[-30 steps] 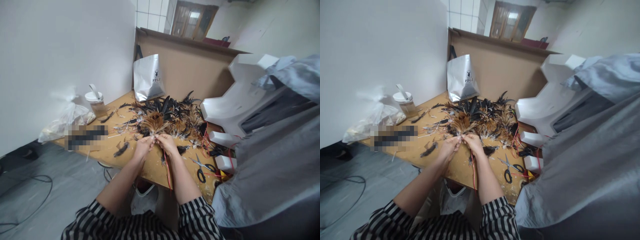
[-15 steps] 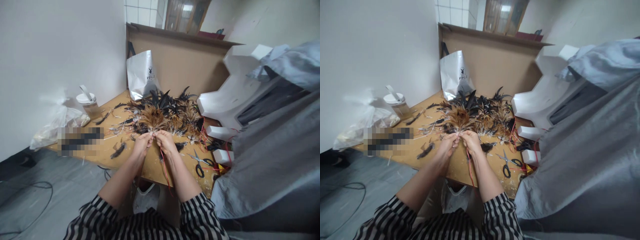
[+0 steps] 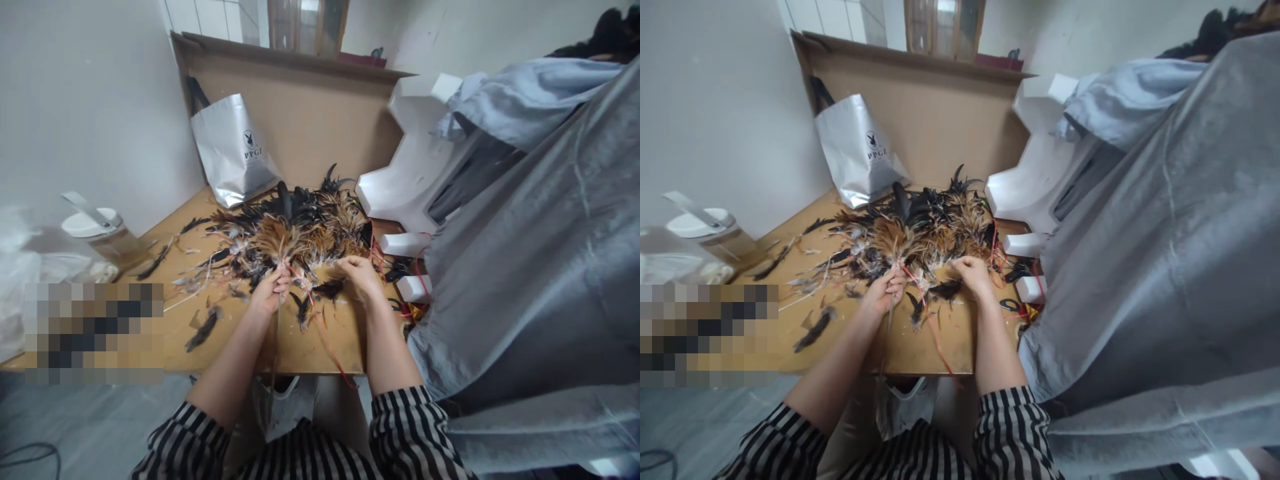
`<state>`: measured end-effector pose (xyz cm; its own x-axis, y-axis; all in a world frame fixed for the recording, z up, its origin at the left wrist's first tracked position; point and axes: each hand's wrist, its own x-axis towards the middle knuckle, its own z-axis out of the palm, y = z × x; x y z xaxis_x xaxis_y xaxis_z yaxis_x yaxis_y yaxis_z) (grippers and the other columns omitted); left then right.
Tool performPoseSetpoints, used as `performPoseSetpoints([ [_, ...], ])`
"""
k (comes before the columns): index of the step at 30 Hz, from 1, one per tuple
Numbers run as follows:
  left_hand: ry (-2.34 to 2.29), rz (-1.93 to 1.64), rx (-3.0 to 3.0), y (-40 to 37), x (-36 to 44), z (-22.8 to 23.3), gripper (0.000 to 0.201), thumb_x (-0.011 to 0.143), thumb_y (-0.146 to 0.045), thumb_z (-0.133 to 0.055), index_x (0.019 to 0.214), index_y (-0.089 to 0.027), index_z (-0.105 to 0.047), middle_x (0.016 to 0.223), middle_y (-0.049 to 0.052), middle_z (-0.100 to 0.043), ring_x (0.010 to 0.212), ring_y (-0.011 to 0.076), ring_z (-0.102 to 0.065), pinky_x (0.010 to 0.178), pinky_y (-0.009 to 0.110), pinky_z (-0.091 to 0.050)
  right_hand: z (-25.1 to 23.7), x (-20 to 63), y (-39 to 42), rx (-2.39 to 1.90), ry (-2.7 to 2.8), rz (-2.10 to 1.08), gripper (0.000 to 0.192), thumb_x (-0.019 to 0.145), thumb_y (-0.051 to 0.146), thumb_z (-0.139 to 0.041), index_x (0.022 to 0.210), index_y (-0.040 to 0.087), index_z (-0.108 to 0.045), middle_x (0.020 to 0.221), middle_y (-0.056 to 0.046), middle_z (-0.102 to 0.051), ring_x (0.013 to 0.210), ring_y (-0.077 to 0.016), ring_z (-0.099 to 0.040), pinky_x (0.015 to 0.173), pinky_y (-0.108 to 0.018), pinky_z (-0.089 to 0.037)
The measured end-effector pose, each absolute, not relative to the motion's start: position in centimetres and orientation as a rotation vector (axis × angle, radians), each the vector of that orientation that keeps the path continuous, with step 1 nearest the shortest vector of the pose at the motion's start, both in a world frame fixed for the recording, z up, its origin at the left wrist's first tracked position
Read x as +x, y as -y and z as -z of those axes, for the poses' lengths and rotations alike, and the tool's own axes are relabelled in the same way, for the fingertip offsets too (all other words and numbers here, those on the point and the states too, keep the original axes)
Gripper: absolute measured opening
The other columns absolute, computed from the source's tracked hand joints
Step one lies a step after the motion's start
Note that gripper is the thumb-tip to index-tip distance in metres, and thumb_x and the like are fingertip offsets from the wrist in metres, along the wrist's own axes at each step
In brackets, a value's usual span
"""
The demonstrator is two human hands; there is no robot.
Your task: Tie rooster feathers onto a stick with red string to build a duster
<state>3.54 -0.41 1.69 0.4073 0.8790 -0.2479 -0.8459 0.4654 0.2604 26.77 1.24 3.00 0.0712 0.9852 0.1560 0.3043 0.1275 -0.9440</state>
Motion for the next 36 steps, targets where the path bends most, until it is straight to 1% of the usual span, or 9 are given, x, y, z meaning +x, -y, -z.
performPoseSetpoints([
  [6,-0.316,-1.091,0.054,0.2,2.8,-1.5,0.016,0.088,-0.014,-0.037,0.091,-0.013,-0.053,0.062,-0.001,-0.04,0.043,0.0005,-0.037,0.03,0.004,-0.021,-1.4,32.6,-2.4,-1.998,1.542,-0.38,0.025,0.065,0.036,-0.055,0.064,0.014,-0.066,0.065,-0.007,-0.064,0.064,-0.0176,-0.057,0.058,-0.025,-0.039],
  [12,-0.334,-1.108,0.066,0.4,2.8,-1.6,0.015,0.088,-0.015,-0.037,0.089,-0.013,-0.053,0.063,-0.001,-0.04,0.044,0.0006,-0.037,0.03,0.004,-0.021,-1.6,30.9,-2.3,-2.362,1.54,-0.27,0.04,0.067,0.049,-0.054,0.081,0.016,-0.07,0.087,-0.015,-0.066,0.085,-0.0261,-0.061,0.068,-0.031,-0.043],
  [19,-0.228,-1.101,0.079,0.3,2.6,-1.0,0.018,0.09,-0.015,-0.034,0.09,-0.011,-0.052,0.062,-0.001,-0.04,0.044,0.0007,-0.038,0.03,0.004,-0.022,-1.2,30.8,-2.4,-2.415,1.486,-0.262,0.036,0.069,0.039,-0.055,0.093,0.016,-0.068,0.096,-0.018,-0.064,0.09,-0.0282,-0.06,0.073,-0.035,-0.045],
  [22,-0.249,-1.112,0.088,0.3,2.5,-0.9,0.016,0.088,-0.014,-0.037,0.093,-0.013,-0.052,0.063,-0.001,-0.04,0.045,0.0009,-0.039,0.031,0.004,-0.022,-1.0,31.0,-2.3,-2.372,1.429,-0.288,0.03,0.067,0.033,-0.058,0.088,0.015,-0.068,0.093,-0.017,-0.065,0.088,-0.0272,-0.06,0.072,-0.034,-0.044],
  [25,-0.27,-1.115,0.086,0.4,2.4,-0.9,0.015,0.088,-0.014,-0.039,0.093,-0.014,-0.053,0.063,-0.001,-0.041,0.045,0.0009,-0.038,0.031,0.004,-0.022,-0.8,31.2,-2.2,-2.236,1.348,-0.322,0.023,0.065,0.033,-0.059,0.075,0.014,-0.067,0.083,-0.015,-0.066,0.082,-0.0247,-0.061,0.069,-0.03,-0.043],
  [29,-0.272,-1.115,0.083,0.5,2.5,-1.2,0.016,0.088,-0.014,-0.037,0.092,-0.013,-0.052,0.064,-0.001,-0.041,0.044,0.0004,-0.036,0.031,0.004,-0.021,-1.1,30.9,-2.0,-1.799,1.236,-0.487,0.023,0.062,0.037,-0.06,0.063,0.014,-0.059,0.065,-0.006,-0.063,0.062,-0.0169,-0.057,0.058,-0.025,-0.042],
  [32,-0.313,-1.118,0.082,0.6,2.7,-1.5,0.015,0.088,-0.013,-0.038,0.091,-0.013,-0.053,0.063,-0.002,-0.04,0.043,0.0003,-0.035,0.03,0.004,-0.021,-2.2,29.2,-1.3,-1.456,1.136,-0.738,0.028,0.06,0.042,-0.063,0.062,0.016,-0.052,0.053,0.001,-0.055,0.044,-0.0096,-0.046,0.044,-0.022,-0.034],
  [34,-0.311,-1.123,0.078,0.6,2.8,-1.5,0.015,0.088,-0.013,-0.038,0.09,-0.013,-0.053,0.063,-0.002,-0.04,0.043,0.0004,-0.035,0.03,0.004,-0.022,-3.4,27.1,-0.6,-1.301,1.093,-0.891,0.031,0.058,0.042,-0.066,0.063,0.017,-0.049,0.048,0.003,-0.051,0.04,-0.0079,-0.041,0.039,-0.02,-0.03],
  [36,-0.296,-1.123,0.076,0.6,2.8,-1.4,0.016,0.088,-0.014,-0.037,0.09,-0.013,-0.053,0.062,-0.001,-0.04,0.043,0.0007,-0.036,0.03,0.004,-0.022,-4.5,24.7,0.0,-1.214,1.083,-0.966,0.032,0.056,0.041,-0.069,0.065,0.018,-0.047,0.047,0.005,-0.049,0.039,-0.0079,-0.042,0.038,-0.02,-0.03],
])
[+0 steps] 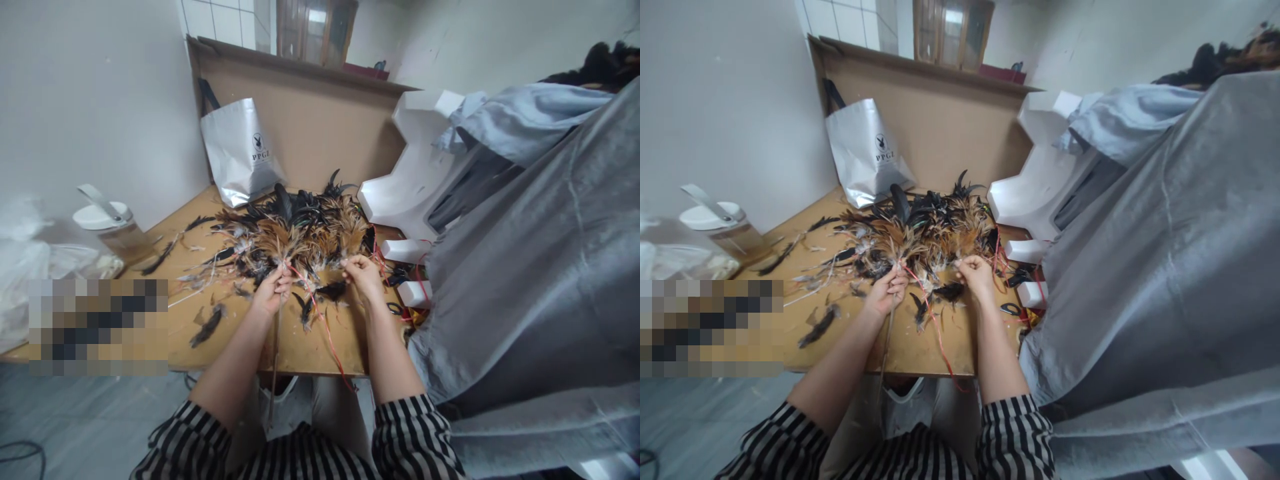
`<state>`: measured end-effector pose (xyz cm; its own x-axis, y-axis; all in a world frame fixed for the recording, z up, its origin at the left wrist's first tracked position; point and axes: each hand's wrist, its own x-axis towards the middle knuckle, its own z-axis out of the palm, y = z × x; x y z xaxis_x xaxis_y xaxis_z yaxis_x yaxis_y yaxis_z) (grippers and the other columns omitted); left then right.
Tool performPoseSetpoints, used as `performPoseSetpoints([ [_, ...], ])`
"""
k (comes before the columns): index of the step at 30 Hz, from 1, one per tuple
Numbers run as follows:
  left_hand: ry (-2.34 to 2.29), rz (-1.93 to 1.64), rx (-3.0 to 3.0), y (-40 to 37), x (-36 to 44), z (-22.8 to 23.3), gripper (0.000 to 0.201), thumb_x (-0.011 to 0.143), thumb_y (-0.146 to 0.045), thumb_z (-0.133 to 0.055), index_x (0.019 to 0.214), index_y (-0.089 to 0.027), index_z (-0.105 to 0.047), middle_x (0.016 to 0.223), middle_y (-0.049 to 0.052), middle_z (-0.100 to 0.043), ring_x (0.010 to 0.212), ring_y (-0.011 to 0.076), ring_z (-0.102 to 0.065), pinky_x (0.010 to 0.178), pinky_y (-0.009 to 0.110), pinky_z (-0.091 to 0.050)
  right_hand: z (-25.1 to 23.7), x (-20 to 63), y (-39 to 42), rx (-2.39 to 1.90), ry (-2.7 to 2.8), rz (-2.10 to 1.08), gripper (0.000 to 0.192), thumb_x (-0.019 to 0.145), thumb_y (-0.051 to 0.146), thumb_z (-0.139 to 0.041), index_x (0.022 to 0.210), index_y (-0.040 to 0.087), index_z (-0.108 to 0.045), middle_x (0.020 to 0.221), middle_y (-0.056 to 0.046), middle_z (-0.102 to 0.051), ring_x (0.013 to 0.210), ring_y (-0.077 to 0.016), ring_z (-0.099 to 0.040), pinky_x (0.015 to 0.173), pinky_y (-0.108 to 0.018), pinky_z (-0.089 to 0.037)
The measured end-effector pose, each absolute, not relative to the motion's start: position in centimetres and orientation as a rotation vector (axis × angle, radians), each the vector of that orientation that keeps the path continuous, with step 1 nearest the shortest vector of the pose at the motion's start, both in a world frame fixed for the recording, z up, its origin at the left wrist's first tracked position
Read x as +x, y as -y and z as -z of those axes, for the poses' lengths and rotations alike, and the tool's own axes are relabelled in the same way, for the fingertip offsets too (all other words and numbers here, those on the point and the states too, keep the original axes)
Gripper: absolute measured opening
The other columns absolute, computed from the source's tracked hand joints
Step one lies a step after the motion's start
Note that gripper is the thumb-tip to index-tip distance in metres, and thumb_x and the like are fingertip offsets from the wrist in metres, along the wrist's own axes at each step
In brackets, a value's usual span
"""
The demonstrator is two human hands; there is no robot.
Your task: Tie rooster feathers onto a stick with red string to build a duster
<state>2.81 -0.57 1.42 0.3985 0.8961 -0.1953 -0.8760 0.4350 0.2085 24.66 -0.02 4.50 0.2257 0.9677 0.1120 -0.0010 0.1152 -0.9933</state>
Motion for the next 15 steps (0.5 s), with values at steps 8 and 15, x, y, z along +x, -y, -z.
performPoseSetpoints([
  [8,-0.311,-1.131,0.088,0.5,2.8,-1.4,0.017,0.088,-0.015,-0.038,0.09,-0.011,-0.054,0.061,-0.002,-0.041,0.041,-0.0002,-0.037,0.03,0.004,-0.023,-6.1,16.8,1.0,-1.186,1.425,-0.532,0.017,0.071,0.034,-0.059,0.071,0.019,-0.051,0.063,0.001,-0.053,0.056,-0.0108,-0.046,0.055,-0.023,-0.039],
  [15,-0.45,-1.212,0.101,0.1,3.0,-0.9,0.012,0.083,-0.015,-0.049,0.072,-0.011,-0.052,0.058,-0.002,-0.046,0.04,-0.0007,-0.038,0.029,0.005,-0.023,-4.3,14.1,1.6,-1.304,1.897,-0.059,0.015,0.082,0.027,-0.047,0.077,0.019,-0.059,0.077,-0.006,-0.056,0.073,-0.0158,-0.05,0.067,-0.026,-0.036],
])
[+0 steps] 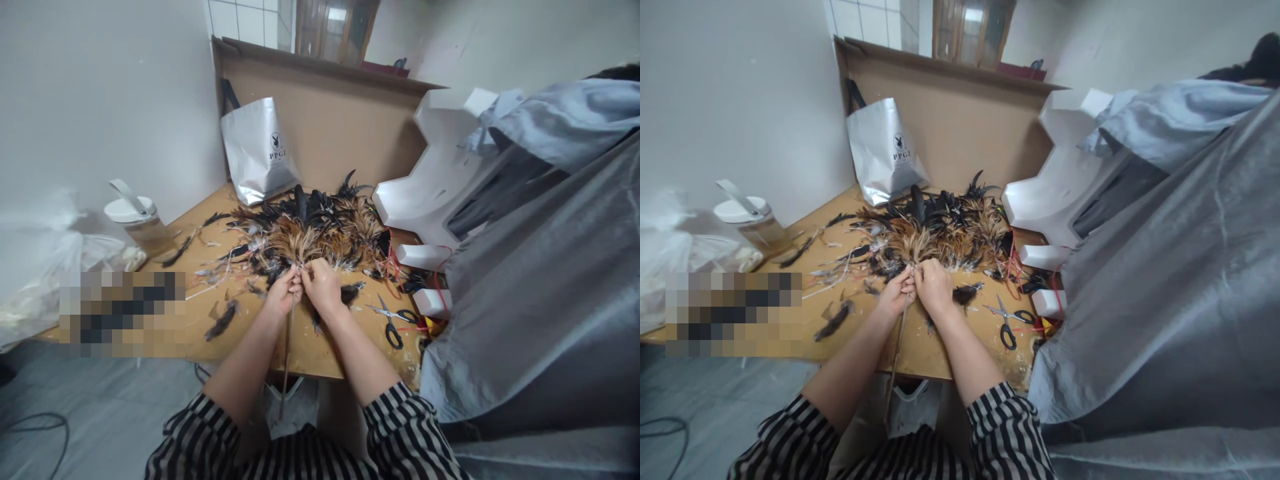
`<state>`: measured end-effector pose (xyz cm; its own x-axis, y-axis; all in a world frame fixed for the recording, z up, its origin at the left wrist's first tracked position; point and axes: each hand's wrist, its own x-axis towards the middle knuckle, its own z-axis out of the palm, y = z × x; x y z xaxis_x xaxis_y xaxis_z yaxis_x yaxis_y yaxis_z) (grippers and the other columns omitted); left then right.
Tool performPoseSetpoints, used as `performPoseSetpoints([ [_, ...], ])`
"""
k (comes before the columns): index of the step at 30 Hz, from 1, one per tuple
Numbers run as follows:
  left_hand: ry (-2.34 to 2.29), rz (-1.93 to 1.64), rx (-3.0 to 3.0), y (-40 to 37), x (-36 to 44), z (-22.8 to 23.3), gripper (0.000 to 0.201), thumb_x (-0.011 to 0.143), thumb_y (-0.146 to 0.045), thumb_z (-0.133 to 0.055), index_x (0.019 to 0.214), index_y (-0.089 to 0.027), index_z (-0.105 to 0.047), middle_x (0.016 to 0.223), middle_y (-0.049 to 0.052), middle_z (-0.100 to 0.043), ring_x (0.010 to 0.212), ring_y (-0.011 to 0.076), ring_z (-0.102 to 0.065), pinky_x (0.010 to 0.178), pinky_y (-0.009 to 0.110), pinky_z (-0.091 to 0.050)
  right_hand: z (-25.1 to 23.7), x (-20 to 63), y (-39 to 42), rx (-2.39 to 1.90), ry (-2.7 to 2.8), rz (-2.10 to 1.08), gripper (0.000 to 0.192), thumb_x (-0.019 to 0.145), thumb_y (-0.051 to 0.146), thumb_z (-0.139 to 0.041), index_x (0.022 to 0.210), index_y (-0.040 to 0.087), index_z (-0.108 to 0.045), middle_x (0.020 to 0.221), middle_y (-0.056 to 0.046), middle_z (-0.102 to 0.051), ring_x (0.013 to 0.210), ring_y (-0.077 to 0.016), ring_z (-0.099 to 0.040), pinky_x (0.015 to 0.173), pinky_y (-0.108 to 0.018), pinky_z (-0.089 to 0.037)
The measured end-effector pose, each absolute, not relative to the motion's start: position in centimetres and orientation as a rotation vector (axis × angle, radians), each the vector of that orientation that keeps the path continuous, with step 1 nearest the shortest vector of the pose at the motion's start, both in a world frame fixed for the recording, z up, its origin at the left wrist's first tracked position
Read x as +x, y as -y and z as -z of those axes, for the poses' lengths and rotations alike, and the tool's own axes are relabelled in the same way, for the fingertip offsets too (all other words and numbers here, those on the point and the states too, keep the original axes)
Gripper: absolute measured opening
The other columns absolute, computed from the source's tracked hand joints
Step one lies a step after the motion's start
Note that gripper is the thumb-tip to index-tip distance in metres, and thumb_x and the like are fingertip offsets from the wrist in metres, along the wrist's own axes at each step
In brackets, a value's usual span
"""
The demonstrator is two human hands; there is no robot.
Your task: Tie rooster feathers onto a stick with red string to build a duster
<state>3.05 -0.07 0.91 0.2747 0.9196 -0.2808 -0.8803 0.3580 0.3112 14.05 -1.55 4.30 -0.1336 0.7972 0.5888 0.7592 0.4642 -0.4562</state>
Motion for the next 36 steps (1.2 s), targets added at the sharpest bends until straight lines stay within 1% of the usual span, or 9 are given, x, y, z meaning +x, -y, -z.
performPoseSetpoints([
  [3,-0.504,-1.243,0.102,-0.2,3.2,-0.6,0.013,0.081,-0.015,-0.051,0.069,-0.011,-0.053,0.053,-0.004,-0.043,0.035,-0.0014,-0.033,0.028,0.006,-0.023,-4.0,13.9,1.7,-1.273,2.0,-0.027,0.019,0.082,0.031,-0.049,0.081,0.02,-0.064,0.08,-0.007,-0.058,0.078,-0.0178,-0.051,0.072,-0.028,-0.036],
  [6,-0.508,-1.242,0.096,-0.2,3.2,-0.6,0.013,0.083,-0.012,-0.046,0.073,-0.01,-0.054,0.051,-0.005,-0.042,0.034,-0.0016,-0.031,0.028,0.006,-0.023,-4.0,14.2,1.3,-1.243,1.993,-0.149,0.022,0.082,0.034,-0.049,0.079,0.021,-0.067,0.079,-0.006,-0.06,0.078,-0.0167,-0.052,0.073,-0.027,-0.037],
  [9,-0.494,-1.215,0.093,0.0,3.3,-0.9,0.01,0.082,-0.008,-0.045,0.076,-0.009,-0.054,0.056,-0.003,-0.045,0.038,-0.001,-0.037,0.029,0.005,-0.023,-3.9,14.5,0.3,-1.287,1.878,-0.375,0.02,0.078,0.033,-0.053,0.071,0.02,-0.066,0.073,-0.003,-0.06,0.068,-0.0138,-0.052,0.066,-0.025,-0.038],
  [13,-0.485,-1.21,0.096,0.2,3.4,-1.0,0.01,0.08,-0.005,-0.045,0.075,-0.011,-0.052,0.06,-0.002,-0.047,0.041,-0.0001,-0.04,0.029,0.006,-0.024,-3.8,14.9,-1.0,-1.286,1.765,-0.711,0.015,0.068,0.032,-0.06,0.075,0.018,-0.063,0.06,0.002,-0.056,0.054,-0.0103,-0.049,0.054,-0.022,-0.037],
  [19,-0.525,-1.181,0.129,0.0,3.5,-0.6,0.011,0.081,-0.006,-0.047,0.071,-0.01,-0.05,0.057,-0.003,-0.044,0.039,-0.0004,-0.038,0.029,0.006,-0.023,-4.5,14.7,-1.2,-1.257,1.756,-0.837,0.009,0.06,0.024,-0.062,0.067,0.017,-0.061,0.055,0.004,-0.056,0.049,-0.0079,-0.046,0.049,-0.02,-0.033],
  [23,-0.441,-1.185,0.156,0.2,3.3,-0.8,0.004,0.081,-0.009,-0.049,0.078,-0.011,-0.052,0.063,-0.001,-0.047,0.041,-0.0003,-0.039,0.029,0.006,-0.022,-4.9,15.4,-1.5,-1.124,1.364,-1.258,0.018,0.059,0.03,-0.064,0.056,0.017,-0.053,0.045,0.005,-0.049,0.04,-0.0062,-0.038,0.041,-0.02,-0.028],
  [26,-0.402,-1.156,0.179,0.3,3.3,-1.0,0.006,0.082,-0.011,-0.049,0.086,-0.011,-0.054,0.065,0.0,-0.047,0.042,-0.0005,-0.04,0.029,0.005,-0.023,-4.5,16.2,-1.9,-0.971,1.031,-1.461,0.025,0.056,0.033,-0.07,0.055,0.017,-0.051,0.047,0.005,-0.052,0.041,-0.006,-0.041,0.042,-0.019,-0.03],
  [31,-0.427,-1.162,0.16,0.3,3.4,-1.1,0.005,0.082,-0.011,-0.049,0.082,-0.011,-0.053,0.066,0.0,-0.048,0.043,-0.0004,-0.041,0.03,0.005,-0.023,-3.3,16.2,-2.4,-0.973,0.959,-1.55,0.025,0.046,0.028,-0.077,0.059,0.014,-0.061,0.054,0.001,-0.061,0.05,-0.0092,-0.053,0.052,-0.022,-0.04],
  [36,-0.458,-1.18,0.177,0.2,3.5,-0.9,0.002,0.08,-0.011,-0.051,0.08,-0.011,-0.053,0.067,0.0,-0.05,0.043,-0.0003,-0.042,0.03,0.005,-0.023,-2.9,15.2,-2.3,-1.016,1.007,-1.516,0.025,0.044,0.027,-0.078,0.058,0.014,-0.062,0.051,0.002,-0.06,0.046,-0.0077,-0.05,0.05,-0.021,-0.038],
])
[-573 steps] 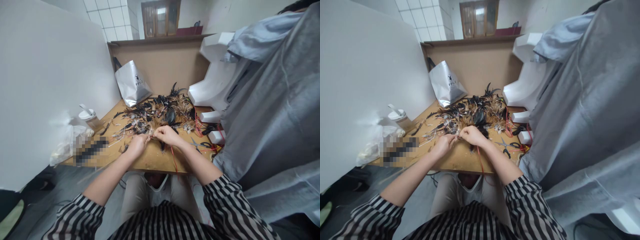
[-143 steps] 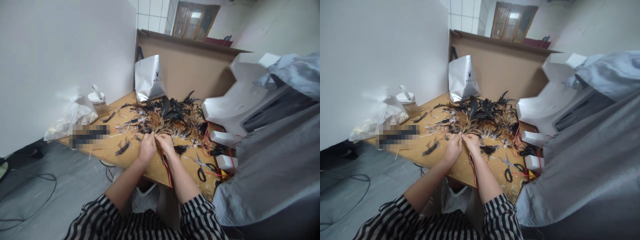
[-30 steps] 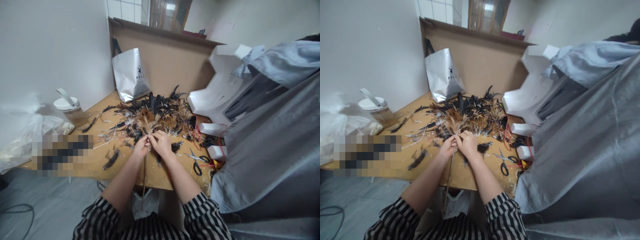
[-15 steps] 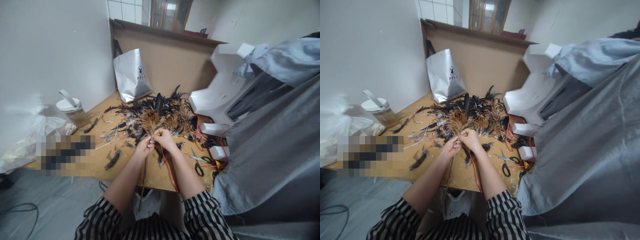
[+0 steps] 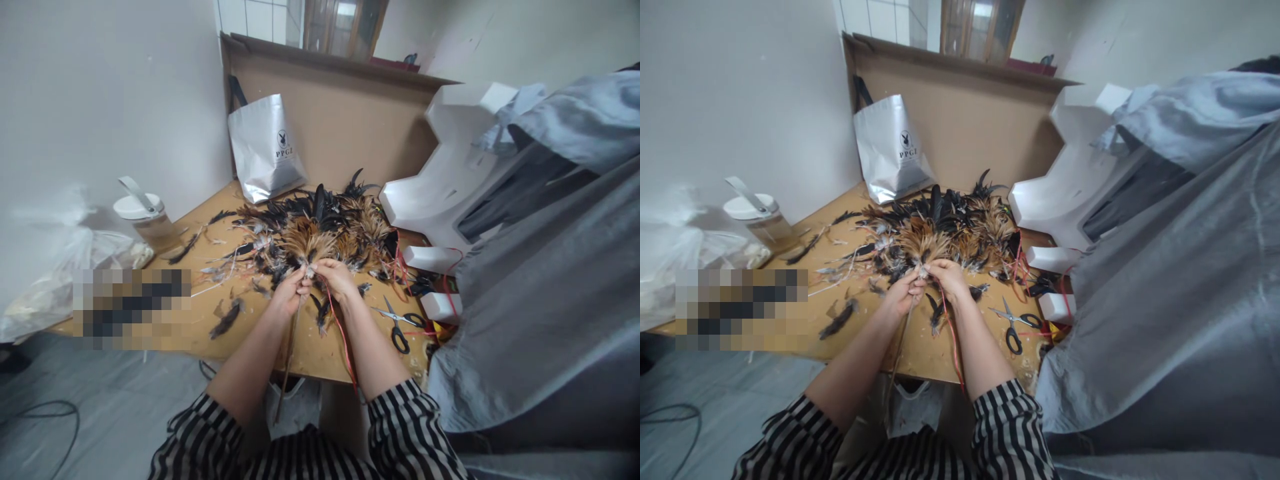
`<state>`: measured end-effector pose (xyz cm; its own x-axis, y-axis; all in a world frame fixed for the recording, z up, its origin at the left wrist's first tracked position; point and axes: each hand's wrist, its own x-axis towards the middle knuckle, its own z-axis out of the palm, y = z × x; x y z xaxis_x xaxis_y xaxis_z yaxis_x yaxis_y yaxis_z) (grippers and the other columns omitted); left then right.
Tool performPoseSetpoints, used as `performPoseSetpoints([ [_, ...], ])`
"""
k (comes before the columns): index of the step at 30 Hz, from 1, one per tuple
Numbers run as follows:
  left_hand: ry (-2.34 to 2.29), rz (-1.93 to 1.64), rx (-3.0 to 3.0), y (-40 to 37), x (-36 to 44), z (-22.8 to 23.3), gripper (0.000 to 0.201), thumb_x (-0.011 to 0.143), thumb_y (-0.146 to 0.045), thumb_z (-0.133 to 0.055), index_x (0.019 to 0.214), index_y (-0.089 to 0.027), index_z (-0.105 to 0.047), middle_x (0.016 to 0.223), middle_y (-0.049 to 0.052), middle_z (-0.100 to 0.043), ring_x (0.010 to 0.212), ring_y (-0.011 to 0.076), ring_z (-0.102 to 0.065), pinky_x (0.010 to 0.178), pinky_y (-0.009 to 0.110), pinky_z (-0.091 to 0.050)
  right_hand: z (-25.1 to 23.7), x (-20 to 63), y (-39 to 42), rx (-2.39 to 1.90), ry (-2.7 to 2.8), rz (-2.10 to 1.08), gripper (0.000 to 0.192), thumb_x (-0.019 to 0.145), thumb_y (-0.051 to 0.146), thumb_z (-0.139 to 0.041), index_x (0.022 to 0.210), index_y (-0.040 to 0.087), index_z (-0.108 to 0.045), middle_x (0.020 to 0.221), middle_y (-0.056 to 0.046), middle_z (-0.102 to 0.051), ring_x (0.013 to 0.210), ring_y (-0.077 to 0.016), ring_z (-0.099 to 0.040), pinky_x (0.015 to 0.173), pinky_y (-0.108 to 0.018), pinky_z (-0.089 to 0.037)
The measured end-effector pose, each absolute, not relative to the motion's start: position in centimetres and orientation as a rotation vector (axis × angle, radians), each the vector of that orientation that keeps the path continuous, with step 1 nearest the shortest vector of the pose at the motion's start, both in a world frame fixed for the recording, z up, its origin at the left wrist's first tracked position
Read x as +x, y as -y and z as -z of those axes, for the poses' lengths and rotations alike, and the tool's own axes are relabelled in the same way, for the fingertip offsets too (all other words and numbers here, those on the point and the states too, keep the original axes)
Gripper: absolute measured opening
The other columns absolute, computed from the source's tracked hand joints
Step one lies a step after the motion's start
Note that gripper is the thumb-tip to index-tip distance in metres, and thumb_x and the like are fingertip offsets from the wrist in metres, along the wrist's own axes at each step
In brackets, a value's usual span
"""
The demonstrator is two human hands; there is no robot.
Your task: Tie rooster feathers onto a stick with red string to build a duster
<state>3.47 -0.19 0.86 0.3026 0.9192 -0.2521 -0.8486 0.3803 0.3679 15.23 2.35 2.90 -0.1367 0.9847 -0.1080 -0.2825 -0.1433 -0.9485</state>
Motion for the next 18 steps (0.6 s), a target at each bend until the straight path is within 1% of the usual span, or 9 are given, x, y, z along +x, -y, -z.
performPoseSetpoints([
  [5,-0.493,-1.207,0.248,0.04,3.64,-0.42,0.006,0.078,-0.007,-0.051,0.082,-0.01,-0.054,0.065,0.001,-0.05,0.044,0.0003,-0.042,0.031,0.005,-0.024,-2.86,14.78,-2.19,-1.044,1.014,-1.462,0.025,0.045,0.029,-0.077,0.056,0.014,-0.061,0.048,0.003,-0.057,0.044,-0.0071,-0.047,0.046,-0.021,-0.034],
  [8,-0.515,-1.231,0.307,0.0,3.72,-0.2,0.007,0.076,-0.008,-0.054,0.083,-0.009,-0.055,0.066,0.002,-0.053,0.044,0.0008,-0.043,0.032,0.006,-0.024,-2.68,14.73,-2.16,-1.059,0.979,-1.466,0.025,0.045,0.028,-0.077,0.057,0.014,-0.06,0.047,0.003,-0.056,0.042,-0.0067,-0.045,0.045,-0.02,-0.032],
  [14,-0.568,-1.256,0.416,0.12,3.76,-0.1,0.015,0.071,-0.014,-0.062,0.084,-0.009,-0.056,0.069,0.005,-0.057,0.047,0.0018,-0.045,0.034,0.007,-0.024,-2.35,14.87,-1.98,-1.027,0.986,-1.486,0.022,0.049,0.028,-0.075,0.057,0.015,-0.059,0.046,0.003,-0.056,0.044,-0.0078,-0.048,0.045,-0.02,-0.034],
  [18,-0.575,-1.258,0.466,0.34,3.75,-0.33,0.018,0.067,-0.016,-0.066,0.08,-0.01,-0.056,0.063,0.002,-0.053,0.044,0.0014,-0.042,0.032,0.008,-0.02,-2.33,14.93,-1.79,-1.017,0.979,-1.508,0.025,0.047,0.027,-0.076,0.056,0.015,-0.056,0.047,0.003,-0.056,0.043,-0.0075,-0.049,0.044,-0.019,-0.036],
])
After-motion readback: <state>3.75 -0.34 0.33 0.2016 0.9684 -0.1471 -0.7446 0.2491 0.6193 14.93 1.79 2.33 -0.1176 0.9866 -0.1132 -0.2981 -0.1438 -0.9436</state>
